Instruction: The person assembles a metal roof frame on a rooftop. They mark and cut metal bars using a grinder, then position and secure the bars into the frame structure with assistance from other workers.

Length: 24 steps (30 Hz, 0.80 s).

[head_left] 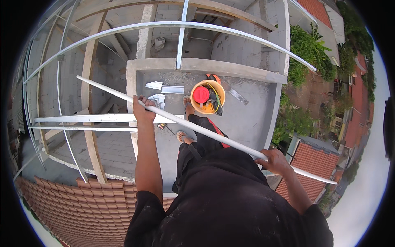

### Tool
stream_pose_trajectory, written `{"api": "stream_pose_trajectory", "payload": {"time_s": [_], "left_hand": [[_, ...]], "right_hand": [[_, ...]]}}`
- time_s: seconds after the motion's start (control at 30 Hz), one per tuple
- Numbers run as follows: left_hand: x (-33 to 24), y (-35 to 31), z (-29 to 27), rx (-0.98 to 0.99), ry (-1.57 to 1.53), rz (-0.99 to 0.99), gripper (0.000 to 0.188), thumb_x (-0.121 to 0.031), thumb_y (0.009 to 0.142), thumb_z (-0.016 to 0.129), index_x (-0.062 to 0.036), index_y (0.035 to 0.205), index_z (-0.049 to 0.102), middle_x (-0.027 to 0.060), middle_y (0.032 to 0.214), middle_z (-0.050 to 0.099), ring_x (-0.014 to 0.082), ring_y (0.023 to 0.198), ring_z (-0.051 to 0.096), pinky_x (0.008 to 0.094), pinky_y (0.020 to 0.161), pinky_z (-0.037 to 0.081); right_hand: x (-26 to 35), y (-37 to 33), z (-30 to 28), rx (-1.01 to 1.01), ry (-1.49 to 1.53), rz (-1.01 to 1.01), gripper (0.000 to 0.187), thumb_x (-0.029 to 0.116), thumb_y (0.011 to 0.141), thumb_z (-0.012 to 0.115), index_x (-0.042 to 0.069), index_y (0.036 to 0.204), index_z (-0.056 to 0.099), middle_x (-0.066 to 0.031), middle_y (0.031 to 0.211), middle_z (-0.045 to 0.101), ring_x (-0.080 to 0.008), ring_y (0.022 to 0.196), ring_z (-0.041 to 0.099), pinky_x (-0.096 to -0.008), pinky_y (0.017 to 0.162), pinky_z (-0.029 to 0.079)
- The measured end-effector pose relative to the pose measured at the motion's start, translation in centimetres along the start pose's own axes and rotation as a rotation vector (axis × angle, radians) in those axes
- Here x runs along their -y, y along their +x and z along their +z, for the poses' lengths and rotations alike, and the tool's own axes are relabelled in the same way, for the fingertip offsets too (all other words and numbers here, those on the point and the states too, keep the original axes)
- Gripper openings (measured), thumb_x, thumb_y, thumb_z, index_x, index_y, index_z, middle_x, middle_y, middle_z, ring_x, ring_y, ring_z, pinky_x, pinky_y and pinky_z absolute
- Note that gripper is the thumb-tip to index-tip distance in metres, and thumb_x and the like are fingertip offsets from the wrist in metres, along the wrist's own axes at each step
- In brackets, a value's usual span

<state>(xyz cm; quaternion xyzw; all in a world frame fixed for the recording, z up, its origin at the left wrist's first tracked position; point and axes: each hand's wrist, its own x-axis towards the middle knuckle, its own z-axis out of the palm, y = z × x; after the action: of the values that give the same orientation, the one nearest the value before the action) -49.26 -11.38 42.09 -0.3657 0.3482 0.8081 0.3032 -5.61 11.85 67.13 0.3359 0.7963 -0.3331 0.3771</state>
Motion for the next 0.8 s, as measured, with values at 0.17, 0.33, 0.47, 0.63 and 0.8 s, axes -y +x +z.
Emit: {"api": "stream_pose_trajectory", "payload": {"time_s": [0.17,0.33,0.47,0.63,0.8], "left_hand": [[12.3,-15.1,2.7,0.167,0.005,-0.113,0.040,-0.048,0.108,0.052,-0.0095,0.096,0.046,-0.0004,0.072,0.040,0.0121,0.061,0.041,0.0303,0.058,0.040],[18.0,-25.6,-2.0,0.397,0.671,-0.155,0.065,-0.046,0.102,0.063,-0.0041,0.143,0.036,0.0186,0.123,0.053,0.0333,0.116,0.056,0.0514,0.095,0.051],[16.6,-25.5,-3.2,0.573,1.287,0.790,0.112,-0.033,0.080,0.088,-0.0056,0.161,0.015,0.0283,0.156,0.029,0.0447,0.147,0.031,0.0579,0.118,0.031],[23.1,-27.5,5.8,1.033,1.523,1.345,0.102,-0.032,0.074,0.088,-0.0116,0.157,0.033,0.0199,0.155,0.034,0.0423,0.146,0.033,0.0597,0.124,0.020],[38.9,-25.5,9.6,1.377,1.503,1.303,0.034,-0.042,0.081,0.079,-0.0101,0.080,0.070,0.0075,0.084,0.068,0.0273,0.093,0.064,0.0457,0.097,0.045]], "right_hand": [[4.2,-2.2,5.3,-0.341,0.066,0.012,0.039,0.043,0.093,0.073,0.004,0.097,0.070,-0.0178,0.074,0.067,-0.0408,0.076,0.067,-0.0504,0.070,0.051],[3.5,-6.6,6.3,-0.395,0.013,0.125,0.039,0.045,0.099,0.065,0.006,0.097,0.066,-0.0208,0.074,0.066,-0.0445,0.077,0.065,-0.0542,0.071,0.050],[-2.5,-15.7,5.5,-0.511,-0.016,0.254,0.039,0.042,0.099,0.066,0.003,0.096,0.068,-0.0214,0.066,0.060,-0.0426,0.069,0.062,-0.0519,0.065,0.046],[-6.4,-21.6,3.1,-0.529,-0.026,0.405,0.035,0.037,0.098,0.068,0.002,0.095,0.070,-0.0203,0.066,0.059,-0.0400,0.063,0.059,-0.0503,0.062,0.043],[-11.0,-27.2,0.6,-0.638,-0.159,0.452,0.032,0.033,0.095,0.071,0.005,0.110,0.073,-0.0195,0.073,0.066,-0.0397,0.067,0.064,-0.0493,0.065,0.048]]}}
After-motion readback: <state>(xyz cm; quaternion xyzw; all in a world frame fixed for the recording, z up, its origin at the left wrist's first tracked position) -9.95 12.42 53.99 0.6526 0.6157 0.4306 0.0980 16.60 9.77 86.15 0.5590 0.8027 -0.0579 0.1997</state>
